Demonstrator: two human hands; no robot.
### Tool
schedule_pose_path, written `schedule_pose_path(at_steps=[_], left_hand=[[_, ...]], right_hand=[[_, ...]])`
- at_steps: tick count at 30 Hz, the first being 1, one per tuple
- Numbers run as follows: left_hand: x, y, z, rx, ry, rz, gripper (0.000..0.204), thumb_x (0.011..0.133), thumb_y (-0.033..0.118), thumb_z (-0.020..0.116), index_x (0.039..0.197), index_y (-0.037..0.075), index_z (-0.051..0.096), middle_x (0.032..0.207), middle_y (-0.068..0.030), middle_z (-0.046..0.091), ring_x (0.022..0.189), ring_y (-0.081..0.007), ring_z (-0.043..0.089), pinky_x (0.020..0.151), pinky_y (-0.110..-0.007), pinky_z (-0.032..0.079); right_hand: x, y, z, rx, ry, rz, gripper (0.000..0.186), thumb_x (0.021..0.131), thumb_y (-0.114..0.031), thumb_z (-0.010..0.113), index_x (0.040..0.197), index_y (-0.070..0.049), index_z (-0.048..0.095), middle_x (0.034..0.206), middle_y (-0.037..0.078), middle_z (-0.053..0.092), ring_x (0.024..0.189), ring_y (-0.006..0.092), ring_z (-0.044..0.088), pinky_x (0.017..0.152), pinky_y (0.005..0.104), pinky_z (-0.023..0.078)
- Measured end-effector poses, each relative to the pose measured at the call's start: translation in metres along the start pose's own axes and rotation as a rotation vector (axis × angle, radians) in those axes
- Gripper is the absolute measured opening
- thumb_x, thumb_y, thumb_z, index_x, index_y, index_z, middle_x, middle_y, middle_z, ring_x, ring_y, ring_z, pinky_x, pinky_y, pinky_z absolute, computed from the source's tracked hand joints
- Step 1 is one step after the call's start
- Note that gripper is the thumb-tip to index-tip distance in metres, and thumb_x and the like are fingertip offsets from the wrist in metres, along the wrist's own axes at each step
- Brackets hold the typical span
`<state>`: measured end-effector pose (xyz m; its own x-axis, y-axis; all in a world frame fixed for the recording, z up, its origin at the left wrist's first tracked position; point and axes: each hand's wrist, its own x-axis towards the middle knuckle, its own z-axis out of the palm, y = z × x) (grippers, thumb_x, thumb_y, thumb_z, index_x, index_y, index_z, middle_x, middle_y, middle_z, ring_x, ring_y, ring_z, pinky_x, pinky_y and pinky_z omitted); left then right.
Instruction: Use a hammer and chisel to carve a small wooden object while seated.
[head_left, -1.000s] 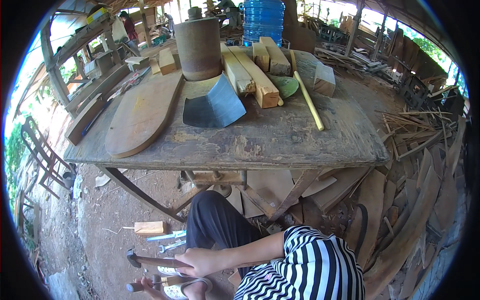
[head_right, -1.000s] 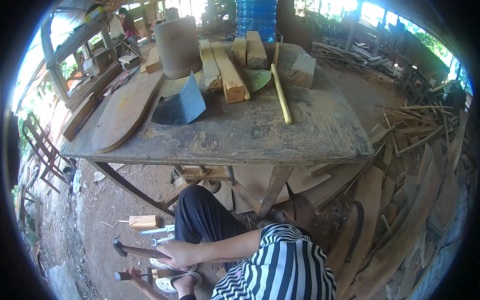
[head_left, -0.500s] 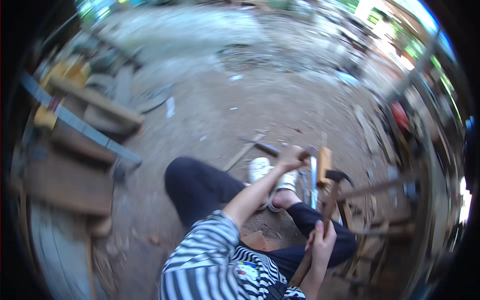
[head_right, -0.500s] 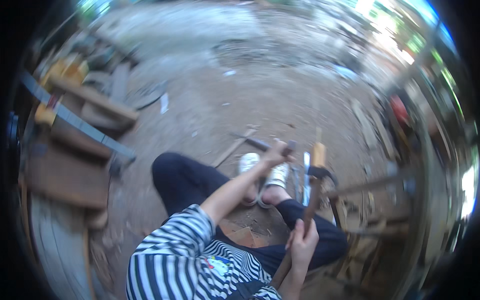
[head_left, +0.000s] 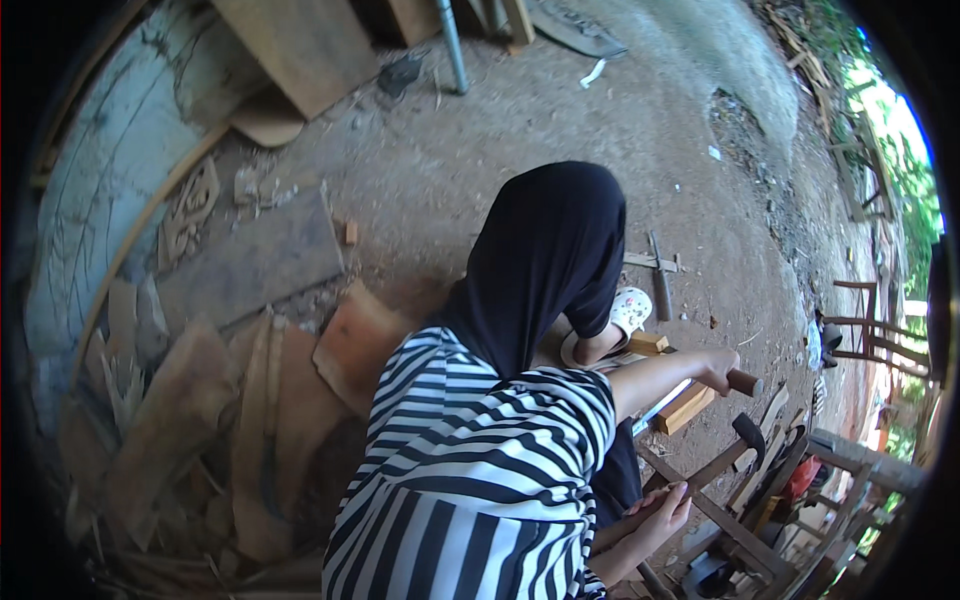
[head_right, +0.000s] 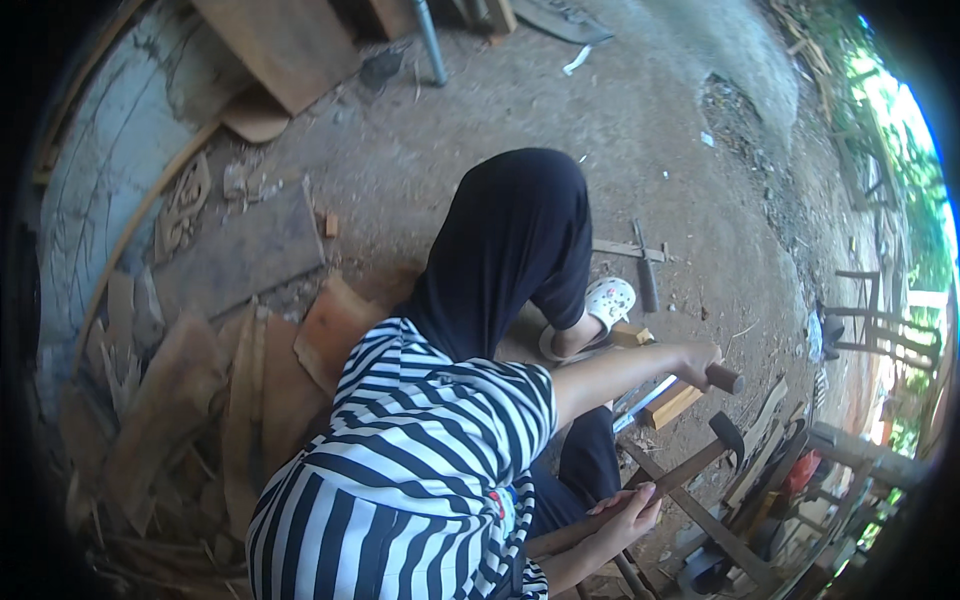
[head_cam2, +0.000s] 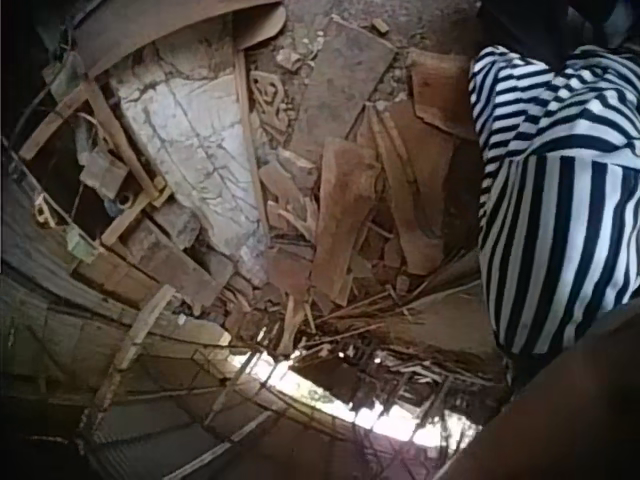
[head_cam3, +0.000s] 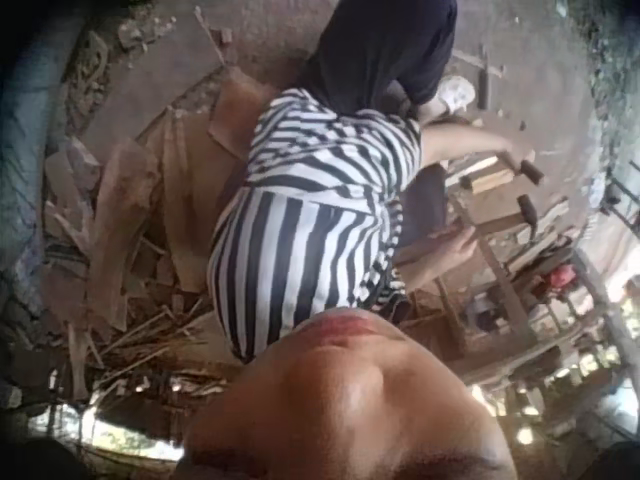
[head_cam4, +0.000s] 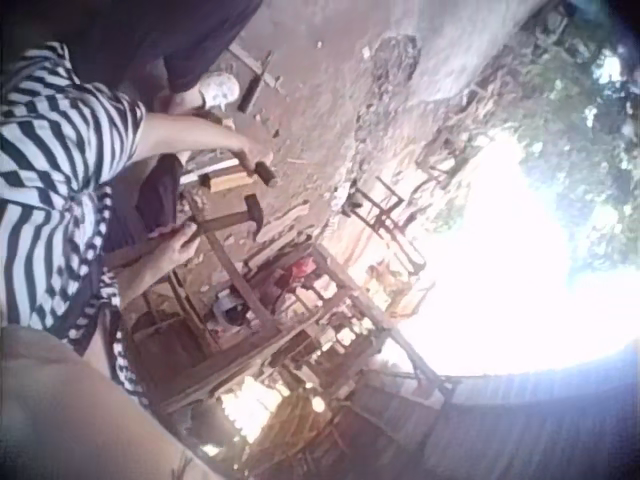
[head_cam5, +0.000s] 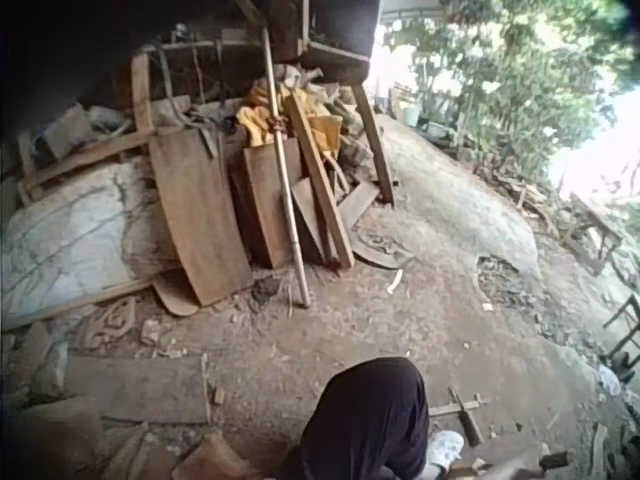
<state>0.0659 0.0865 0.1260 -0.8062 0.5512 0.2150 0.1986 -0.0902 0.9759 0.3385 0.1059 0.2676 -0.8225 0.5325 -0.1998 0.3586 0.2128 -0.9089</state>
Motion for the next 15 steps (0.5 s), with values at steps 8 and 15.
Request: schedule_pose_path(at_steps=[8,15], left_hand=[[0.006,-0.004,-0.001,0.037,0.052,-0.015,0.024,0.057,0.022,0.076,0.071,0.003,0.069,0.069,-0.0148,0.068,0.064,-0.0287,0.066,0.061,-0.041,0.051],[-0.002,-0.004,-0.002,0.038,-0.027,0.015,0.026,0.057,0.024,0.076,0.072,0.004,0.069,0.072,-0.0158,0.068,0.068,-0.0310,0.067,0.062,-0.041,0.051]], right_hand=[[0.002,-0.004,0.001,-0.090,0.062,0.039,0.032,0.098,-0.038,0.055,0.087,-0.009,0.047,0.056,0.004,0.044,0.038,0.0133,0.043,0.031,0.0272,0.035],[-0.032,-0.008,0.028,-0.031,0.181,0.108,0.031,0.100,-0.037,0.053,0.089,-0.008,0.049,0.055,0.003,0.043,0.036,0.0122,0.042,0.030,0.0259,0.033]])
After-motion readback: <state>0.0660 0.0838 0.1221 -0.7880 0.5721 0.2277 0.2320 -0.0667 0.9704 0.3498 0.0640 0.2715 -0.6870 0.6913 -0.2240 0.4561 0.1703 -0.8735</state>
